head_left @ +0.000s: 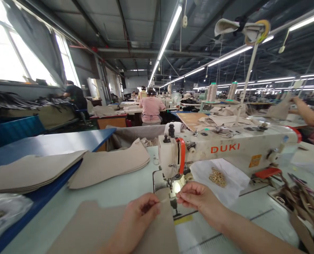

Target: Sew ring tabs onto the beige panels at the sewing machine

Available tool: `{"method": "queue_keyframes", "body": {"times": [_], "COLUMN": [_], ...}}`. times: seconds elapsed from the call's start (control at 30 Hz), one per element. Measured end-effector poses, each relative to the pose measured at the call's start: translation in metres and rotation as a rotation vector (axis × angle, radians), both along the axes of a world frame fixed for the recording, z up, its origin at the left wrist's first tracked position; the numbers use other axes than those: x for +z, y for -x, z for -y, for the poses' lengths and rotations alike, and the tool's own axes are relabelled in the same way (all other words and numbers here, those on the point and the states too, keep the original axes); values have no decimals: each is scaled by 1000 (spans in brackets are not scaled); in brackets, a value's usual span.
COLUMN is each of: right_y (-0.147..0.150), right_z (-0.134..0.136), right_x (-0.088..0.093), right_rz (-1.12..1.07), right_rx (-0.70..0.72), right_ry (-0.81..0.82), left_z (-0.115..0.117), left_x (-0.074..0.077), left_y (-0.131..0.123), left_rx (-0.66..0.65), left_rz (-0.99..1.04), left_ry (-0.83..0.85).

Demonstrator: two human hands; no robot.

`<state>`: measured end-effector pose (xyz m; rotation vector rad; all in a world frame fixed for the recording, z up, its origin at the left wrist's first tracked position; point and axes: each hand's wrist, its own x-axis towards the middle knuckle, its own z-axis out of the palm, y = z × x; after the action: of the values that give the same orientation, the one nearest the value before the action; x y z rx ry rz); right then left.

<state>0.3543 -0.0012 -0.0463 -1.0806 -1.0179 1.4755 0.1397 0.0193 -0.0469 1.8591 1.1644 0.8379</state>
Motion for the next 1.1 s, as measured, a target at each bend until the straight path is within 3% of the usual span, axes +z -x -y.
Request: {"method": "queue_keyframes", "body": {"times": [0.2,0.6,1.0,1.1], "right_y": [40,41,42,40], "right_z": [-12,-6,-3,-3], "right_x": [-19,-23,-21,-22], "right_rz": [33,194,202,288], "right_rx": [29,-29,-27,-55], "right_ry": [-53,-296,-337,-381], "left_z": [6,3,10,10], "left_x": [0,-5,1,3], "left_y": [-2,-9,-9,-9], "left_rx": [-7,82,67,75], "left_rz": [46,119,121,131], "left_ry": [-9,68,50,49]}}
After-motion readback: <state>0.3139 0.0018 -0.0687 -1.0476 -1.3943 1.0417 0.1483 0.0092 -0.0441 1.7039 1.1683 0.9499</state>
